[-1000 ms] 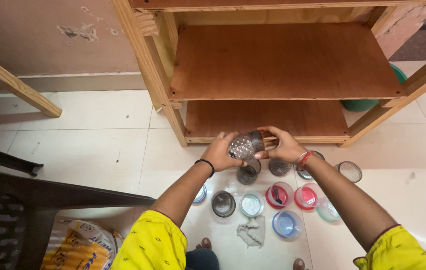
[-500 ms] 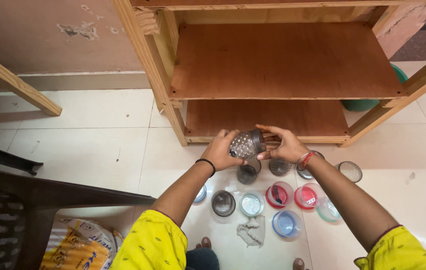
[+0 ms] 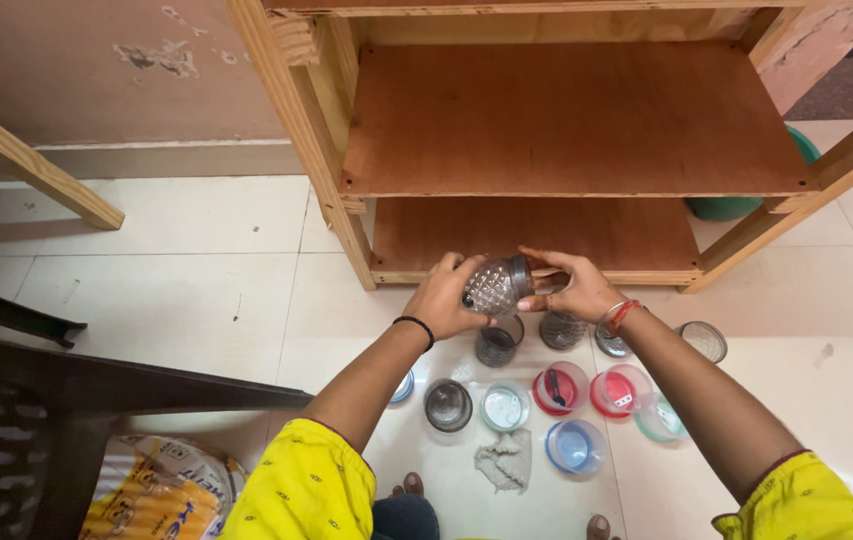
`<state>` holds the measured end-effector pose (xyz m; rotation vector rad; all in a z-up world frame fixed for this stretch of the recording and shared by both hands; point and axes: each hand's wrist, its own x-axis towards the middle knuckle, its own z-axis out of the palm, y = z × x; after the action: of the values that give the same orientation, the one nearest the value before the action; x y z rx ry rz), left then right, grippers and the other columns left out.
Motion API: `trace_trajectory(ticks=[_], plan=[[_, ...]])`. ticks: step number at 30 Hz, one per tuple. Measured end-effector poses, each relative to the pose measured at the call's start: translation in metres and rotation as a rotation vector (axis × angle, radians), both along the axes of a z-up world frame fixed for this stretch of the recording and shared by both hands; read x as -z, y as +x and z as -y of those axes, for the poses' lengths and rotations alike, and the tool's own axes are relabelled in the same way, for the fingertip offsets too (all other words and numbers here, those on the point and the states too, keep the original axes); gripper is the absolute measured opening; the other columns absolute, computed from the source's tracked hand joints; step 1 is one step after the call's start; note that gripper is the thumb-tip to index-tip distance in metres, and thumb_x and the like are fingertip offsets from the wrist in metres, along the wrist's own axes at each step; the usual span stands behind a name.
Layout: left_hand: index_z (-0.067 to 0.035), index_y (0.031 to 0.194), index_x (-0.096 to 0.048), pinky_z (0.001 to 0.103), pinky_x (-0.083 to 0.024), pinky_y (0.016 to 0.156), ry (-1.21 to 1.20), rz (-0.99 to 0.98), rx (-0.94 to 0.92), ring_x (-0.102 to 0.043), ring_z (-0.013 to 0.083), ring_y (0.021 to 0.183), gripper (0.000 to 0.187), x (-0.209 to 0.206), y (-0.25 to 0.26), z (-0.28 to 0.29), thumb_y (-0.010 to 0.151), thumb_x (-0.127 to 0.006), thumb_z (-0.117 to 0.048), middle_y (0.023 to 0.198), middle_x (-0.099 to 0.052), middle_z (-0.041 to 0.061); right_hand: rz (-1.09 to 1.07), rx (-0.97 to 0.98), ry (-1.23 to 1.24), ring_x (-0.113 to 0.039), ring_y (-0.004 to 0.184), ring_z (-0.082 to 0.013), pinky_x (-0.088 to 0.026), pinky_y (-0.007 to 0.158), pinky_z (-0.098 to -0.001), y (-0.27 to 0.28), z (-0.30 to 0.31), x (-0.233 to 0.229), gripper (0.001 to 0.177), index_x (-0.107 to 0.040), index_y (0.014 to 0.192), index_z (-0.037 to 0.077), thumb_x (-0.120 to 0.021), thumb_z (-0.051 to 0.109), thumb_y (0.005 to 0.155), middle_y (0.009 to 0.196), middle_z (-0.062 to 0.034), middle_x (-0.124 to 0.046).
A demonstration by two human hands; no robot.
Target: The person removes plastic containers from a wooden shelf, wipes the shelf surfaces with a cloth, and then places the containers back on the floor. The task involves handling multiple containers and cleaning the shelf.
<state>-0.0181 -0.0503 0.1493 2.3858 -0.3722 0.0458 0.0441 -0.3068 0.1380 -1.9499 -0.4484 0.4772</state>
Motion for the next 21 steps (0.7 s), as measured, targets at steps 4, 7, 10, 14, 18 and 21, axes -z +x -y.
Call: trace_trajectory(ticks=[4,7,10,14,18,21], plan=[[-0.012,0.144,-0.053,0.045,-0.048,0.103,0.009,-0.007,-0.006,-0.055,0.0401,0.122,0.101,-0.003,-0.001,0.0,0.055,-0.096,-0.033,0.13,-0.054,0.02,-0.004,0.005,0.016,-0.069,0.105,-0.016,-0.057,0.092,-0.0335,-0.001,0.0,-0.001,0.098,-0.051,0.15,0.013,-0.094,0.027,0.063,0.116,-0.0035,-0.073],[-0.011,0.143,-0.054,0.046,-0.047,0.103,0.016,0.019,-0.006,-0.054,0.0409,0.123,0.099,-0.004,-0.003,0.0,0.056,-0.096,-0.033,0.132,-0.054,0.021,-0.011,0.04,-0.043,-0.067,0.096,-0.0195,-0.058,0.083,-0.0339,-0.001,-0.002,0.002,0.093,-0.056,0.148,0.008,-0.094,0.027,0.065,0.105,-0.0114,-0.073],[-0.012,0.142,-0.054,0.046,-0.047,0.105,0.035,0.03,-0.004,-0.053,0.0415,0.124,0.097,-0.004,-0.004,0.002,0.057,-0.096,-0.032,0.134,-0.053,0.022,-0.189,0.129,0.078,-0.071,0.09,-0.0181,-0.065,0.071,-0.0338,0.0,-0.005,0.007,0.08,-0.06,0.134,-0.005,-0.088,0.036,0.072,0.103,-0.0113,-0.07],[-0.013,0.142,-0.055,0.045,-0.046,0.106,0.041,0.022,0.013,-0.052,0.0409,0.126,0.095,-0.006,-0.006,0.003,0.058,-0.095,-0.029,0.135,-0.052,0.021,-0.274,0.208,-0.025,-0.074,0.076,-0.0179,-0.063,0.066,-0.0298,0.001,-0.004,0.011,0.079,-0.06,0.131,-0.007,-0.08,0.047,0.077,0.098,-0.015,-0.074],[-0.014,0.142,-0.055,0.046,-0.045,0.105,0.026,0.064,0.012,-0.051,0.0419,0.127,0.096,-0.008,-0.005,0.001,0.057,-0.096,-0.027,0.136,-0.051,0.022,-0.299,0.185,0.053,-0.072,0.076,-0.0178,-0.063,0.067,-0.0307,0.005,-0.001,0.014,0.08,-0.059,0.133,-0.007,-0.083,0.043,0.076,0.101,-0.0159,-0.073],[-0.015,0.142,-0.055,0.045,-0.047,0.104,-0.004,0.028,0.009,-0.052,0.041,0.126,0.097,-0.008,-0.003,0.001,0.056,-0.096,-0.028,0.135,-0.052,0.021,-0.259,0.151,0.106,-0.071,0.085,-0.0166,-0.063,0.071,-0.0299,0.009,0.0,0.017,0.079,-0.058,0.137,-0.004,-0.086,0.036,0.075,0.11,-0.0135,-0.067]])
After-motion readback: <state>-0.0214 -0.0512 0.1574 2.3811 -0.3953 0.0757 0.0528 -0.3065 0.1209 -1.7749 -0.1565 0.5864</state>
